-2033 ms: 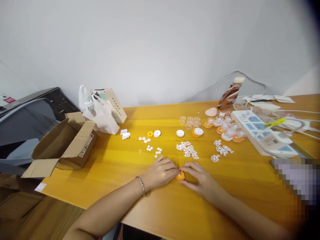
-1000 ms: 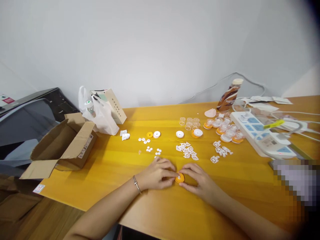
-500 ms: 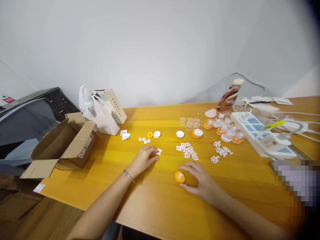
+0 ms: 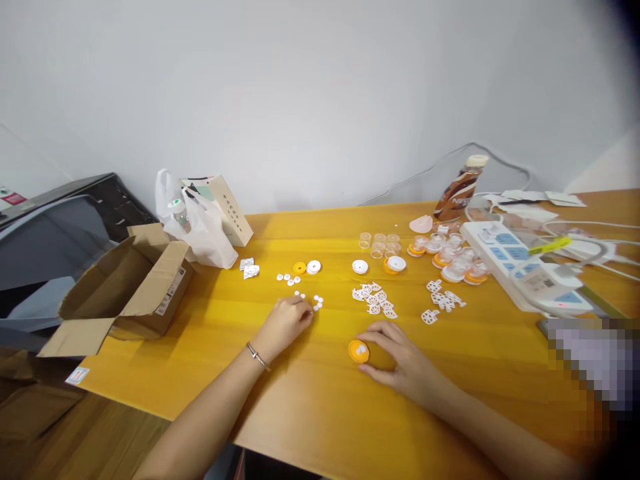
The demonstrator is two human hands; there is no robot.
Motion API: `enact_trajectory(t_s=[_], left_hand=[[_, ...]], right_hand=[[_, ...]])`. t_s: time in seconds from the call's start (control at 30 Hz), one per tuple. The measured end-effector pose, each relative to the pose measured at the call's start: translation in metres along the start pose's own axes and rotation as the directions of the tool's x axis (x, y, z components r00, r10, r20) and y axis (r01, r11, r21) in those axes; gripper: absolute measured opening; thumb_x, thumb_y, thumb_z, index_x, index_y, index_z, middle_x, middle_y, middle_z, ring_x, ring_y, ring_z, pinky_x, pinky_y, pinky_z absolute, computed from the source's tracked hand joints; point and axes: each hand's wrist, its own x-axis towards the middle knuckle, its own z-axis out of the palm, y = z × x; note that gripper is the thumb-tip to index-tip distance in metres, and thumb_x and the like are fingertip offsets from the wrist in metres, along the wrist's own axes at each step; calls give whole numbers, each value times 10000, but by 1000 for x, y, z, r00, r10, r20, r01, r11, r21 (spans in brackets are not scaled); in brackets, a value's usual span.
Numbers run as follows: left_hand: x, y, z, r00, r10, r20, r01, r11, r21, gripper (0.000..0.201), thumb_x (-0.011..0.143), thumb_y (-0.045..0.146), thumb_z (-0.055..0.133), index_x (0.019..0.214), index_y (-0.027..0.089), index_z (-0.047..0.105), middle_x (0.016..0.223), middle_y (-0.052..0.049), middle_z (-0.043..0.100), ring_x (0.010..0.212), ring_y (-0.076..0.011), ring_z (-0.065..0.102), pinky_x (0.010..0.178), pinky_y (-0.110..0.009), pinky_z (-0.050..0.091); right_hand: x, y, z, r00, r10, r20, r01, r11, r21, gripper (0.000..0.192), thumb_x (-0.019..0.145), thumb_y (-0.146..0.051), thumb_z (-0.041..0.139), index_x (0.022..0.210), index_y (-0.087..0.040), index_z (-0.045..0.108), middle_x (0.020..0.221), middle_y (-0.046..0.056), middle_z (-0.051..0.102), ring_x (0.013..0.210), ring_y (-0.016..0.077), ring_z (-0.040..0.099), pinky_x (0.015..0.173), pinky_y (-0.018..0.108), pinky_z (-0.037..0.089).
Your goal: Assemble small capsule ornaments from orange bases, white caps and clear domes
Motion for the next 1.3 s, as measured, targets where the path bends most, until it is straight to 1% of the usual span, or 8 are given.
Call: enact_trajectory(t_s=[0.07, 0.17, 0.33, 0.47, 0.67, 0.9, 1.1, 1.3], left_hand=[[-3, 7, 4, 999, 44, -8, -43, 998, 52, 168, 825, 173, 467, 759, 163, 621, 750, -41, 624, 671, -136, 574, 655, -238, 437], [-10, 22, 13, 981, 190, -36, -191, 982, -18, 146, 827, 160, 465, 823, 162, 611, 770, -39, 634, 708, -130, 579, 671, -226, 445], [-18, 43, 29, 877, 472, -90, -478, 876, -69, 162, 875, 204, 427, 913, 167, 580, 835, -29, 635, 765, -118, 568, 711, -241, 419], [-18, 43, 33, 825, 560, -72, -556, 828, 71, 191, 897, 203, 392, 888, 154, 576, 816, -34, 622, 734, -124, 543, 661, -267, 376], [-19, 43, 26, 787, 617, -3, -609, 777, 156, 199, 912, 193, 372, 944, 146, 563, 875, -40, 615, 772, -127, 534, 680, -279, 342], [-18, 42, 25, 793, 608, 24, -604, 782, 153, 217, 914, 202, 366, 971, 156, 571, 890, -43, 615, 799, -132, 529, 712, -290, 327], [-18, 42, 25, 802, 598, -14, -594, 799, 93, 191, 889, 203, 420, 957, 182, 597, 896, -35, 615, 835, -131, 535, 731, -291, 324], [-17, 41, 24, 820, 572, -34, -573, 816, -72, 191, 860, 222, 464, 969, 236, 620, 960, -32, 622, 889, -144, 547, 762, -300, 348]], right_hand=[[0, 0, 0, 1000, 1, 2, -1, 1000, -1, 240, 764, -231, 582, 1004, -231, 575, 950, 68, 537, 901, 196, 547, 817, 344, 468], [1, 3, 1, 1000, -6, -4, 6, 1000, 0, 226, 768, -221, 574, 993, -233, 587, 945, 67, 538, 899, 195, 546, 817, 344, 467], [-1, 6, 4, 1000, -8, -14, 8, 1000, 11, 235, 757, -236, 588, 993, -229, 591, 944, 69, 537, 900, 200, 543, 811, 345, 473], [-1, 8, 4, 1000, -14, -24, 14, 1000, 13, 251, 754, -241, 590, 1005, -232, 599, 937, 72, 540, 891, 203, 545, 806, 351, 477], [0, 7, 3, 1000, -18, -24, 18, 1000, 5, 264, 747, -218, 589, 1011, -227, 604, 931, 74, 538, 886, 203, 544, 804, 350, 478], [-1, 8, 4, 1000, -12, -13, 13, 1000, 18, 261, 754, -214, 583, 1014, -227, 598, 938, 73, 528, 896, 201, 536, 809, 352, 475], [-1, 8, 4, 1000, -8, -24, 9, 999, 31, 270, 746, -210, 587, 1014, -239, 603, 933, 67, 539, 894, 201, 541, 808, 349, 477], [-1, 7, 3, 1000, -11, -28, 12, 999, 32, 272, 739, -208, 587, 1009, -232, 606, 931, 73, 550, 888, 204, 556, 802, 349, 483]])
